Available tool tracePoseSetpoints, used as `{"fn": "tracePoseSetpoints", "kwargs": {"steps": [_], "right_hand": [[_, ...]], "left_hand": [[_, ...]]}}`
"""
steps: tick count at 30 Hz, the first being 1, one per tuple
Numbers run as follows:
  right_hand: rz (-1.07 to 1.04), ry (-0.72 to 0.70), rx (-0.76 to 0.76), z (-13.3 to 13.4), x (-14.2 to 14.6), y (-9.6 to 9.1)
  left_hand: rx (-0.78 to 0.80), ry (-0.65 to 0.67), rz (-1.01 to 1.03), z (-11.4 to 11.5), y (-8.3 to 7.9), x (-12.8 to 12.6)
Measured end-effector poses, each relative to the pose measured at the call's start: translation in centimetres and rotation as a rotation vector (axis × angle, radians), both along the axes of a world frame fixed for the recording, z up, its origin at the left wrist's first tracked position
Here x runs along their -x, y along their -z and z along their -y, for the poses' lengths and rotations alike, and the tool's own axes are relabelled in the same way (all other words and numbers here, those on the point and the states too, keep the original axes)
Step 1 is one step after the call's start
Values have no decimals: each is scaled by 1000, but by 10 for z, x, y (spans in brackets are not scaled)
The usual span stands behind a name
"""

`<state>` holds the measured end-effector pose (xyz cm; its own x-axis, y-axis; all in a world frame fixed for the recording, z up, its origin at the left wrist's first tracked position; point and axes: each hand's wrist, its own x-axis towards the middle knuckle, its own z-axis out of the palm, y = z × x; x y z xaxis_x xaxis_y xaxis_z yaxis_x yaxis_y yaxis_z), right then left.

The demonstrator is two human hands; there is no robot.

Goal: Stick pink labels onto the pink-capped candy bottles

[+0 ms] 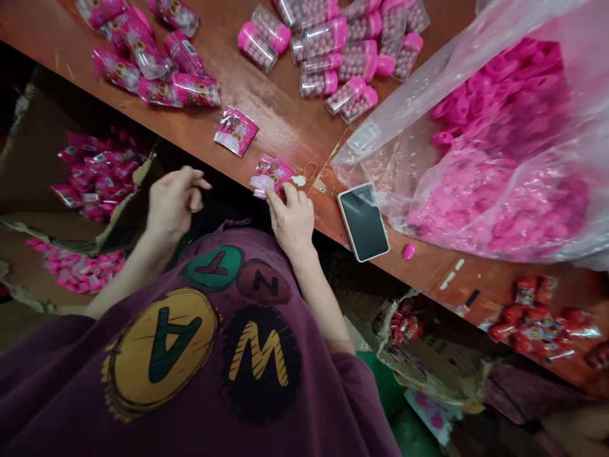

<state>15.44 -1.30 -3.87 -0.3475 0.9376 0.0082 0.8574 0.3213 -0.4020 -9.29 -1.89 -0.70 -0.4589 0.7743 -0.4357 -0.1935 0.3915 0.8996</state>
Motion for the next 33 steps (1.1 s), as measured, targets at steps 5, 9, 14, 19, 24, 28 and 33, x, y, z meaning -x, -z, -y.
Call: {"fn": "tracePoseSetpoints", "kwargs": {"steps": [5,9,14,19,24,28,33], "right_hand": [[-178,-28,12,-11,-2,-9],[-168,94,-55,-27,3,-9],[11,220,-142,-45,9,5],[-315,210,-161,-60,-3,7],[-658,53,-187,-65,-17,-8],[-891,128,-37,-60,-16,-13],[-1215,286,124,-56,-17,-9]], "left_hand": [[-312,476,-357,-19,-1,-58],[-389,675,-625,-22,13,-62],[-417,715,-892,-14,37,-56],[-489,655,-899,-15,38,-53],[-564,543,-470,-46,23,-71],[-450,543,-31,-63,9,-94],[-160,607,227,-58,-10,-106]]}}
